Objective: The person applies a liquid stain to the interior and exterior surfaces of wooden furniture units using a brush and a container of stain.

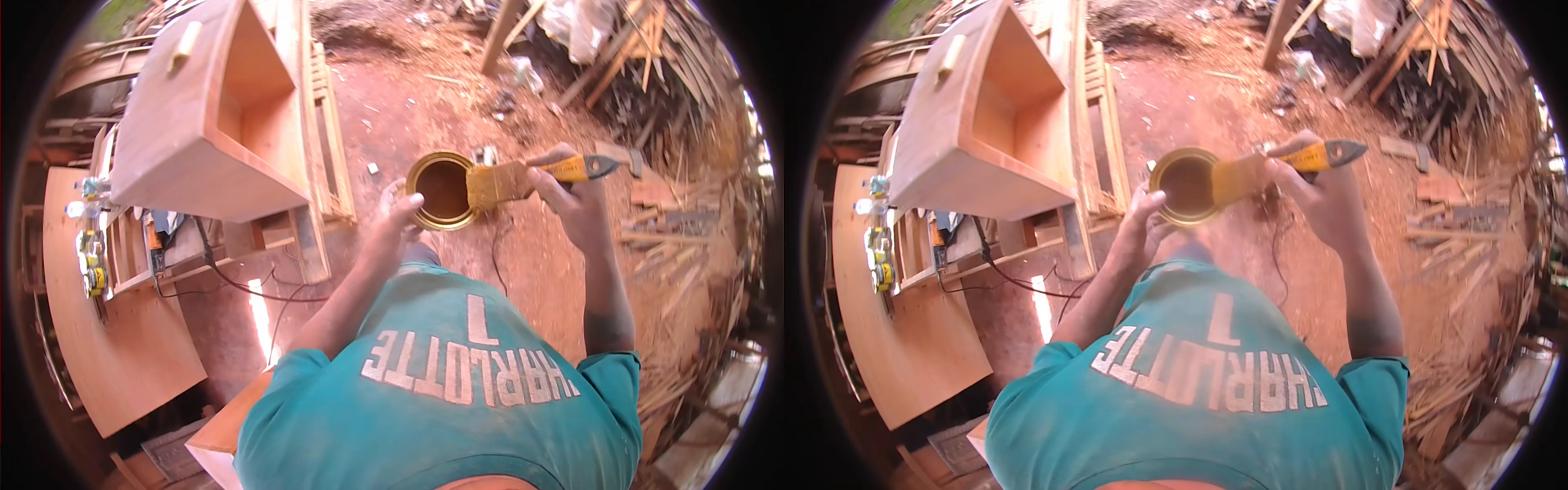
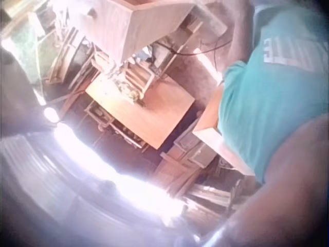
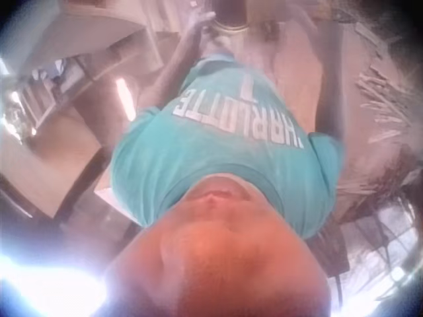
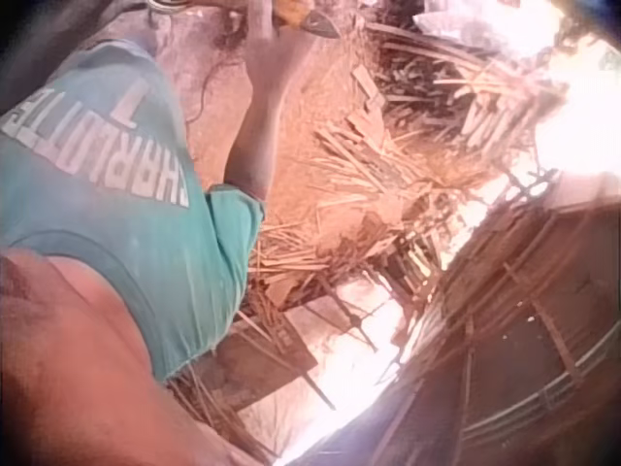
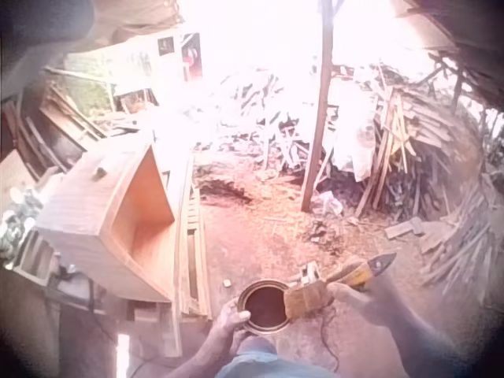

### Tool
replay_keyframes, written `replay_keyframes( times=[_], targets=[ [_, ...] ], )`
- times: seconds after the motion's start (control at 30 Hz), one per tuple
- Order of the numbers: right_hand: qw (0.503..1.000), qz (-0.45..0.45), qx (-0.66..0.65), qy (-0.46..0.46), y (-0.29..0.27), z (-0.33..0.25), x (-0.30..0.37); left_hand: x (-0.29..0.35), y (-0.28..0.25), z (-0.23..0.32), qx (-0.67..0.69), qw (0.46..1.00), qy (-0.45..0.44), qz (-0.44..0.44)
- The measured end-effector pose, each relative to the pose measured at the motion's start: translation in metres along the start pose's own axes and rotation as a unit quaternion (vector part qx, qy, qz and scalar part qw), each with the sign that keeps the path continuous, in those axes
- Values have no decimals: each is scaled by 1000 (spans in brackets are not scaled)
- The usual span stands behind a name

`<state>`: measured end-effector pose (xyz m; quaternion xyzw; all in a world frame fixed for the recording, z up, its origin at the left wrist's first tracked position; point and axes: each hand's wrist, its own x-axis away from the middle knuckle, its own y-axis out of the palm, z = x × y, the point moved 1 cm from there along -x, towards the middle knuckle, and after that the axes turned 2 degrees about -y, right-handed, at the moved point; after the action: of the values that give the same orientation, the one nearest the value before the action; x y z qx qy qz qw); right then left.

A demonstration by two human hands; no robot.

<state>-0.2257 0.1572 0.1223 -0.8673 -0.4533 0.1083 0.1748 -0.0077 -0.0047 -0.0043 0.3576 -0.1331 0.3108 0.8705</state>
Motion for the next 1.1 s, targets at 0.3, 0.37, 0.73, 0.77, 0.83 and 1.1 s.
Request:
replay_keyframes(
  times=[0.3,0.37,0.73,0.77,0.83,1.1],
  targets=[
    [978,-60,-197,30,37,1,-184,-85,-38,104,-1,992,80,94],
    [964,-88,-247,50,49,9,-211,-84,-42,118,-1,990,81,113],
    [770,-339,-509,183,133,12,-330,-73,-53,99,208,928,156,268],
    [773,-357,-506,139,149,-2,-338,-68,-47,98,214,922,163,278],
    [775,-392,-490,79,183,-19,-355,-60,-30,102,260,897,188,303],
    [804,-173,-173,-543,336,-85,-394,-49,20,93,317,823,256,396]
  ],
)
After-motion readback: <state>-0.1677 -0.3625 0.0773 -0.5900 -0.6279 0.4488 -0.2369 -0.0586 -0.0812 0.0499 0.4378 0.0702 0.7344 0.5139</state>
